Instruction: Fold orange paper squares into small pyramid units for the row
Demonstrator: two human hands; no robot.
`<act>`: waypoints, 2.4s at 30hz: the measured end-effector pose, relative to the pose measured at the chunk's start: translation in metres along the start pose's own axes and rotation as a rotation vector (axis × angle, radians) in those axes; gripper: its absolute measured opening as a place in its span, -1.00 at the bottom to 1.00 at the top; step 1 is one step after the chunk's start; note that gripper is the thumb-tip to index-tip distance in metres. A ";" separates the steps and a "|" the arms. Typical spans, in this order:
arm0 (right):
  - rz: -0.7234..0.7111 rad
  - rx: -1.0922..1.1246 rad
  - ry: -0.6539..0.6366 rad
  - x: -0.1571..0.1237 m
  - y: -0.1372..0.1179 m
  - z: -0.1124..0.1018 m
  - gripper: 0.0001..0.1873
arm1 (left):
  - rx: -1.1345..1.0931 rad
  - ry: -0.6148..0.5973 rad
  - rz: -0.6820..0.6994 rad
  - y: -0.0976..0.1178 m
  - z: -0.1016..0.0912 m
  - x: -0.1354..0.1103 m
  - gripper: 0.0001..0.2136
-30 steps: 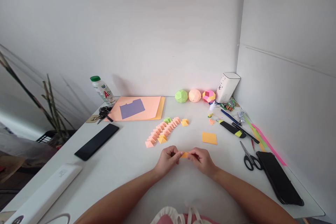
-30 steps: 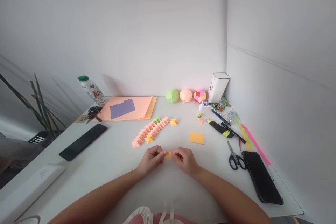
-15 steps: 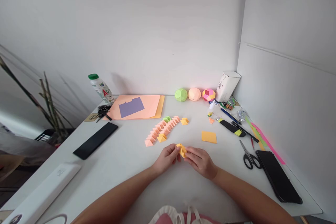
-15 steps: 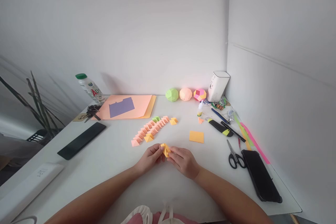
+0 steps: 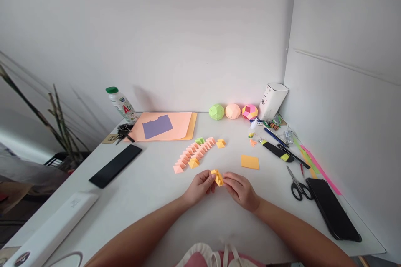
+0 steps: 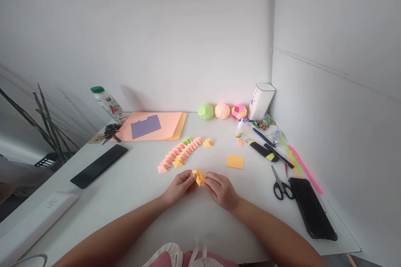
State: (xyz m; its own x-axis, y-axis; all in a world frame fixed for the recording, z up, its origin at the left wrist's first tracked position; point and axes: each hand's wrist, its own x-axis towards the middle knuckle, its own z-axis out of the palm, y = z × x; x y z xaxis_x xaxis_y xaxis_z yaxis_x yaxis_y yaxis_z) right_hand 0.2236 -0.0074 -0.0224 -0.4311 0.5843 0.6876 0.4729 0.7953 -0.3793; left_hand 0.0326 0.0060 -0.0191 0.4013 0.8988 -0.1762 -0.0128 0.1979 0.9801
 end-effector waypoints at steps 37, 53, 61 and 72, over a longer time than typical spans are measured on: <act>-0.127 0.057 -0.147 0.004 -0.003 0.004 -0.64 | -0.021 -0.026 -0.047 0.003 0.000 -0.001 -0.64; -0.251 -0.214 -0.214 -0.001 0.002 0.009 -0.80 | 0.071 -0.062 -0.061 -0.007 0.002 0.001 -0.70; -0.062 0.052 -0.195 0.005 0.000 0.006 -0.74 | 0.138 -0.026 -0.011 -0.006 0.004 0.001 -0.72; 0.579 0.337 -0.162 0.007 -0.001 0.009 -0.87 | 0.226 -0.115 0.012 0.009 0.001 -0.004 -0.76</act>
State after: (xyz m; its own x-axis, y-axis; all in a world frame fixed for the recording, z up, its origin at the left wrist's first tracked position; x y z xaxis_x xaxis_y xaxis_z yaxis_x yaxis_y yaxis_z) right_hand 0.2130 -0.0027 -0.0226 -0.3034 0.9259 0.2250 0.4085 0.3397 -0.8472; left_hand 0.0320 0.0037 -0.0094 0.5042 0.8475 -0.1660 0.1821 0.0835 0.9797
